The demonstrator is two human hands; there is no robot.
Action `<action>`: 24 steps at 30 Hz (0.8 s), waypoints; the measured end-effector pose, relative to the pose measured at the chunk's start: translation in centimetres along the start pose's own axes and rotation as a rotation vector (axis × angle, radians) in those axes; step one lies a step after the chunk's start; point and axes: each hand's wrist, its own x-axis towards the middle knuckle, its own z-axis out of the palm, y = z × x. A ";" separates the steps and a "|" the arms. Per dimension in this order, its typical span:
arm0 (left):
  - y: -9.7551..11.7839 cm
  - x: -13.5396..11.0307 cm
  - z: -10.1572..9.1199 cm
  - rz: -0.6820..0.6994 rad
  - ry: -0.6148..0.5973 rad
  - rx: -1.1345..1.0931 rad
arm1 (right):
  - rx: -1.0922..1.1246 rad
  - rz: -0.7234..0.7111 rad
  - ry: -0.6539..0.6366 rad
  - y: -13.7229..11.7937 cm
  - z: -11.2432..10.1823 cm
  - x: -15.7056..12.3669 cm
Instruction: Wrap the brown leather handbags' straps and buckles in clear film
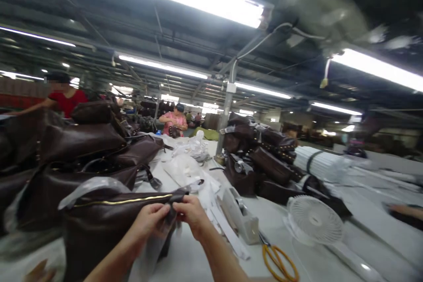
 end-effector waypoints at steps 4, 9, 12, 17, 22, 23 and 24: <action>0.7 0.1 0.1 -0.114 -0.082 -0.084 | -0.010 0.001 0.043 -0.2 -0.2 0.3; 0.7 -0.5 0.7 -0.128 -0.046 -0.201 | -0.007 0.001 -0.021 0.1 -0.6 0.0; 0.2 -0.2 0.9 -0.119 -0.034 -0.309 | 0.009 -0.006 -0.044 0.7 -1.0 0.2; -0.1 0.3 1.0 -0.139 0.016 -0.383 | 0.019 -0.058 -0.012 1.6 -1.6 -0.5; 0.2 0.3 1.3 -0.141 -0.012 -0.387 | -0.219 -0.342 0.164 2.5 -2.3 -1.3; 0.1 0.3 1.3 -0.138 -0.019 -0.382 | -0.293 -0.413 0.168 2.7 -2.4 -1.3; 0.1 0.2 1.3 -0.132 -0.023 -0.377 | -0.370 -0.486 0.166 2.8 -2.5 -1.3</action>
